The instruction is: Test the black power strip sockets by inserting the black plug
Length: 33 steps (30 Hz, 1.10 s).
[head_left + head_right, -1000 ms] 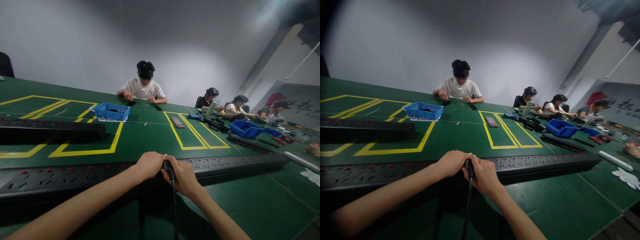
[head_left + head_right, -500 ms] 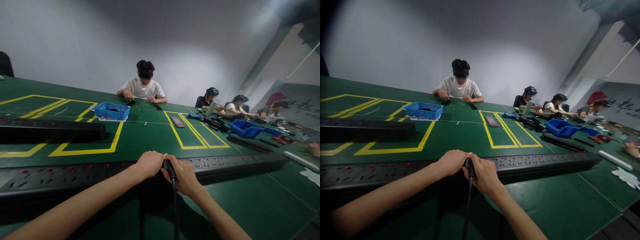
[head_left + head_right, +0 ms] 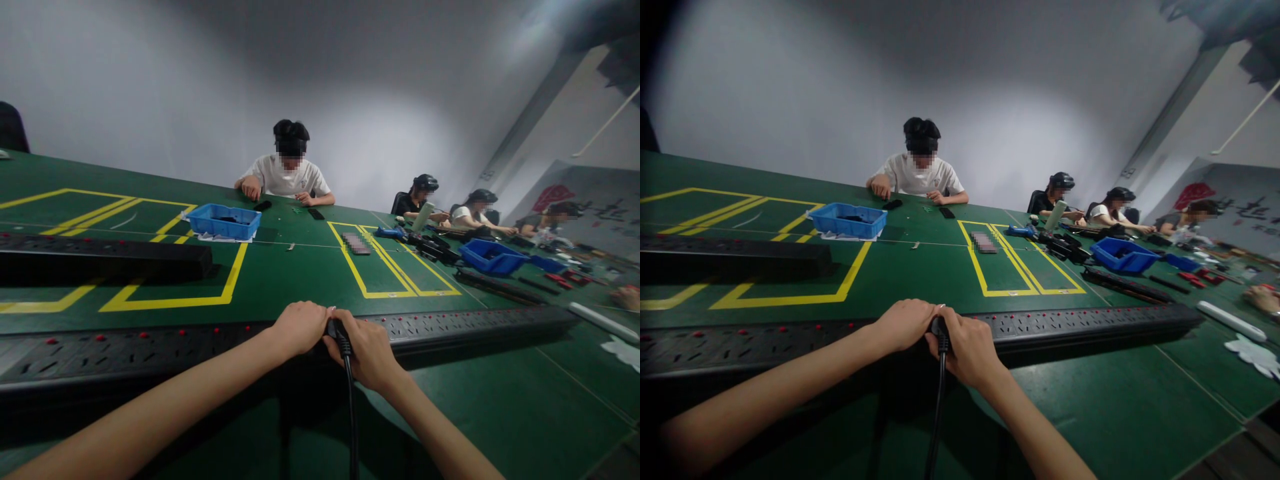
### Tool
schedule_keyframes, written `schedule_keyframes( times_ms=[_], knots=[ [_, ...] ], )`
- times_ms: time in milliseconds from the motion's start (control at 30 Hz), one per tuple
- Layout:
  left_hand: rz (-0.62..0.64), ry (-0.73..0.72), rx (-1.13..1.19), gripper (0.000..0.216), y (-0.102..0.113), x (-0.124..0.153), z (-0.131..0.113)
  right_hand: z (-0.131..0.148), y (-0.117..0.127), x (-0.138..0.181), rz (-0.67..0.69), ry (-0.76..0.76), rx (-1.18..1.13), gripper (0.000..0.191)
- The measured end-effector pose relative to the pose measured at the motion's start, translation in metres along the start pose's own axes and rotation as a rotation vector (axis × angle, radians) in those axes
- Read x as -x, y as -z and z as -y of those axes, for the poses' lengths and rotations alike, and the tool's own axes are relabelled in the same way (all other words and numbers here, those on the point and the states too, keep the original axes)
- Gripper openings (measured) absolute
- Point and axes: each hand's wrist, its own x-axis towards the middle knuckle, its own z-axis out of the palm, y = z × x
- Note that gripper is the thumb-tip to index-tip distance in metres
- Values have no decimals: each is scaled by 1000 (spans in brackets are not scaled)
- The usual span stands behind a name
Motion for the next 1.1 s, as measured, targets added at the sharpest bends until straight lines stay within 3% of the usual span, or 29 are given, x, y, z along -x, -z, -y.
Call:
schedule_keyframes(
  times_ms=[1100],
  knots=[
    [-5,-9,-13,31,2,2,-1,-1,-1,0,6,-11,22,33]
  ],
)
